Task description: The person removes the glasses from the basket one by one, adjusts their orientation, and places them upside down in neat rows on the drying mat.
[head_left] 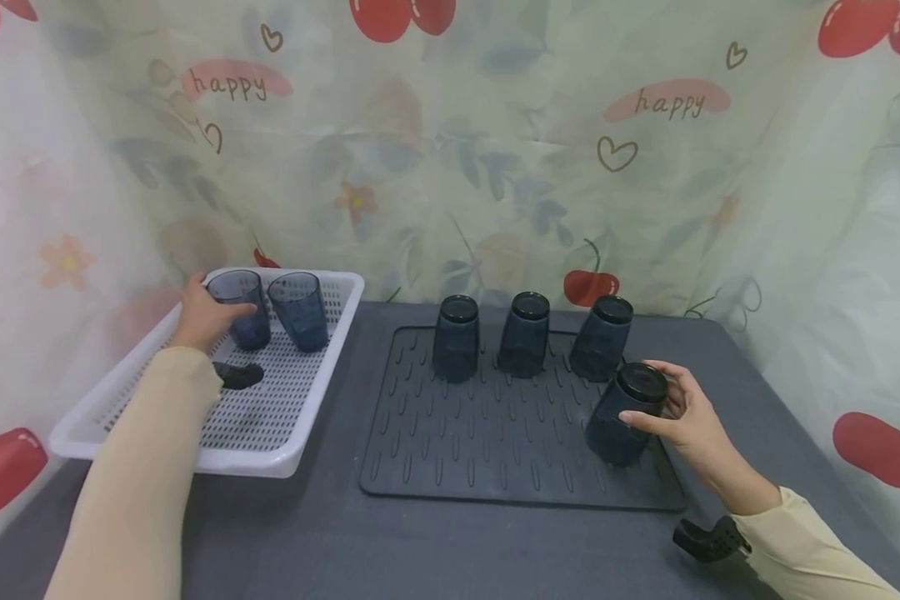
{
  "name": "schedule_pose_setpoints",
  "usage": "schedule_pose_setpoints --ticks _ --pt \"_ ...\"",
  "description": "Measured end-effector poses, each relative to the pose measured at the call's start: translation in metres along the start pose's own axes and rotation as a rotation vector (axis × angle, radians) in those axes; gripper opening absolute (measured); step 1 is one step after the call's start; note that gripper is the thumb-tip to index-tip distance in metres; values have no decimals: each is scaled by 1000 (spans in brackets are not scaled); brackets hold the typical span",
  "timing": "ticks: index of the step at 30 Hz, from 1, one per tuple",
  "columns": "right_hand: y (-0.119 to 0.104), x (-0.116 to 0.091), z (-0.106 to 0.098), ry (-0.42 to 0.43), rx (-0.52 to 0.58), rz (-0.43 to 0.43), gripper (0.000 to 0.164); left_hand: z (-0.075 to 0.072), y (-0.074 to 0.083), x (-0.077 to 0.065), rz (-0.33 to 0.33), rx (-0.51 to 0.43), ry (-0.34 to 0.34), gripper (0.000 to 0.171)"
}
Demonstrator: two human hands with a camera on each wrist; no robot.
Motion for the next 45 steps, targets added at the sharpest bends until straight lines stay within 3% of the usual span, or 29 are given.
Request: schedule_pose_setpoints --ticks 20,45 --pt "0 -1 -1 13 12 -5 74 2 6 3 27 25 -52 98" --pt "0 -1 0 -1 17 -21 73 7 -2 7 -19 20 -83 103"
Point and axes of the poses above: each hand's wrist, its own x-axis towards the middle knuckle, its own z-axis out of the palm, y = z × x, the point moved 8 cm from there along x, towards the middle knuckle, and after that the axes turned 14 degrees about x, right-handed, at the moved point
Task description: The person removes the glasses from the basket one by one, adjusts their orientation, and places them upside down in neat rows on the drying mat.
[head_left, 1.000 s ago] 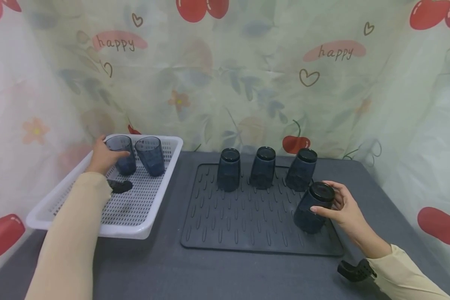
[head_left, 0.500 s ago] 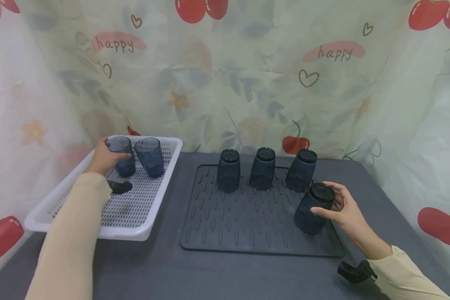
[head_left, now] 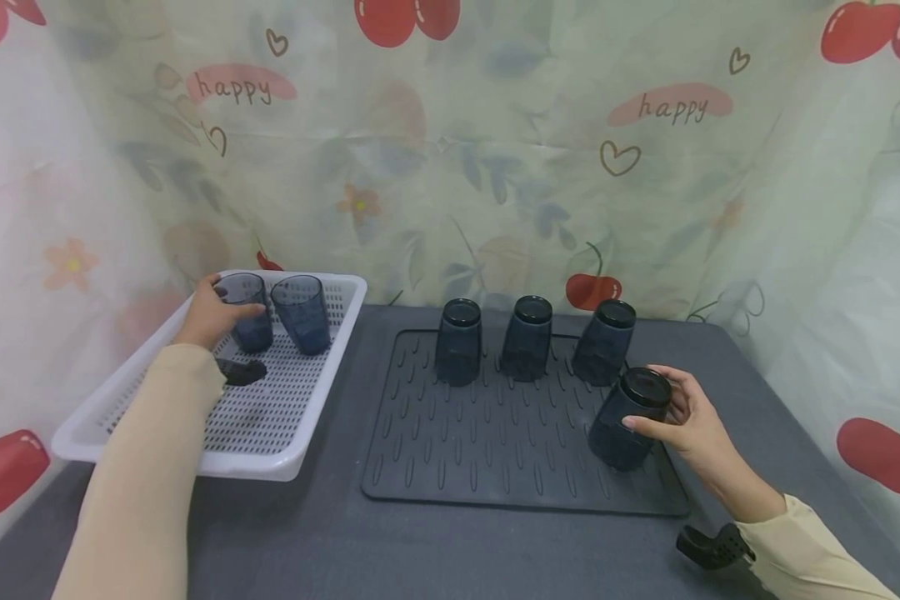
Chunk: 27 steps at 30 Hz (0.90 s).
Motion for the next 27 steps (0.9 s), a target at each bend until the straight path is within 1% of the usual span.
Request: schedule_pose_setpoints --ticks 5,8,19,22,27 --pt "1 -1 0 1 8 7 73 0 -2 1 -5 9 7 103" --pt "1 0 0 -1 10 11 74 -1 -3 -1 -10 4 11 102" --pt "1 1 0 -6 16 9 73 -1 -2 -4 -39 -2 -8 104" --pt "1 1 0 -7 17 6 73 -1 -1 -5 -36 -3 -17 104" --pt "1 0 1 0 11 10 74 -3 1 -8 -22 24 -25 104"
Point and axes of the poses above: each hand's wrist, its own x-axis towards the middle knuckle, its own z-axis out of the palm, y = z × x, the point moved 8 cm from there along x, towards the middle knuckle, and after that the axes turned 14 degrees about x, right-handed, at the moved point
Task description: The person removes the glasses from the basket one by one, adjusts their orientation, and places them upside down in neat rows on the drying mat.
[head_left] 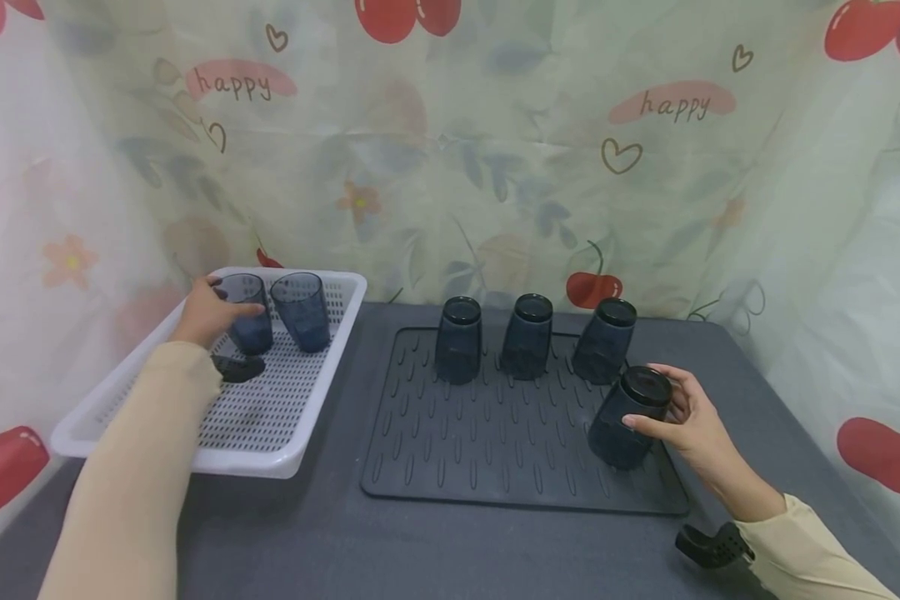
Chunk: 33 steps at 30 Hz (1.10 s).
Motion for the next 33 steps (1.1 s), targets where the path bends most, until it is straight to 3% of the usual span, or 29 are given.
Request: schedule_pose_setpoints --ticks 19,28,33 --pt "-1 0 1 -7 26 -9 71 -2 7 -17 -14 39 -38 100" --pt "-1 0 0 1 -2 -5 74 -4 8 -33 11 106 -79 100" --pt "-1 0 0 1 0 -10 73 -3 11 -42 9 94 -122 101"
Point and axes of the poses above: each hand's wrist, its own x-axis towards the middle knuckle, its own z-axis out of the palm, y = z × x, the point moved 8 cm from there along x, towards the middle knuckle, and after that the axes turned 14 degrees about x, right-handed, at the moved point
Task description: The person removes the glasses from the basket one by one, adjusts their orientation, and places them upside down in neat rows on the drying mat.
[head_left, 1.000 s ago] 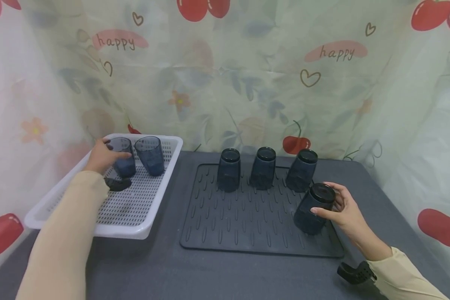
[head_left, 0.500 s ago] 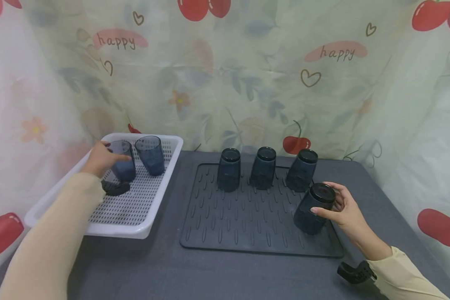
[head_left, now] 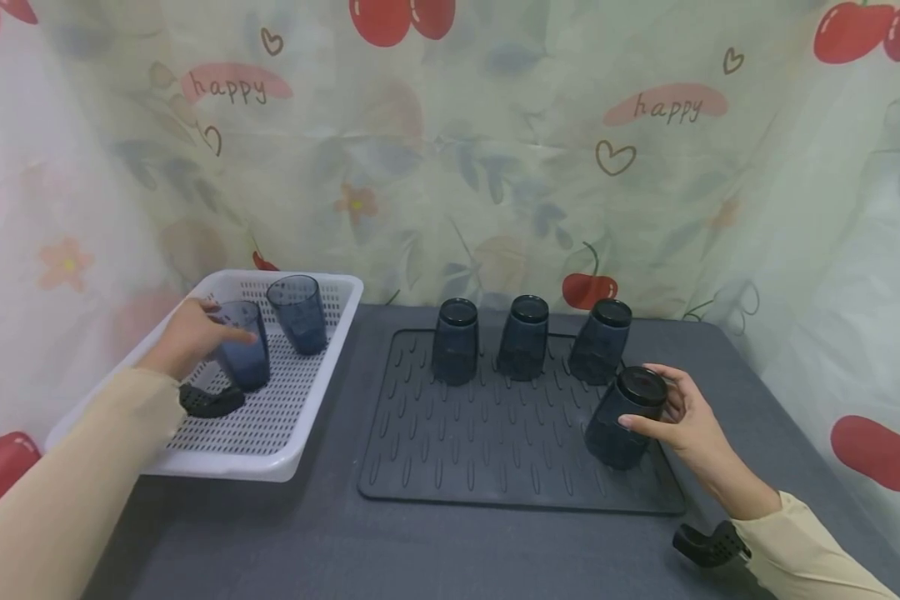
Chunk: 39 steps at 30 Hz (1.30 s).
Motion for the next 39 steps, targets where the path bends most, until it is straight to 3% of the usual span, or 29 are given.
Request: schedule_pose_setpoints --ticks 4,18,33,39 --pt "0 0 0 -2 6 -10 73 2 2 -7 -1 -30 -21 104" --pt "-5 -2 1 18 2 -59 72 -4 18 -39 88 -112 -98 109" --pt "-7 -2 1 9 -71 5 83 -13 40 -62 173 -159 -15 100" --pt "-9 -2 -1 5 -79 7 85 -17 43 -67 163 -165 1 100"
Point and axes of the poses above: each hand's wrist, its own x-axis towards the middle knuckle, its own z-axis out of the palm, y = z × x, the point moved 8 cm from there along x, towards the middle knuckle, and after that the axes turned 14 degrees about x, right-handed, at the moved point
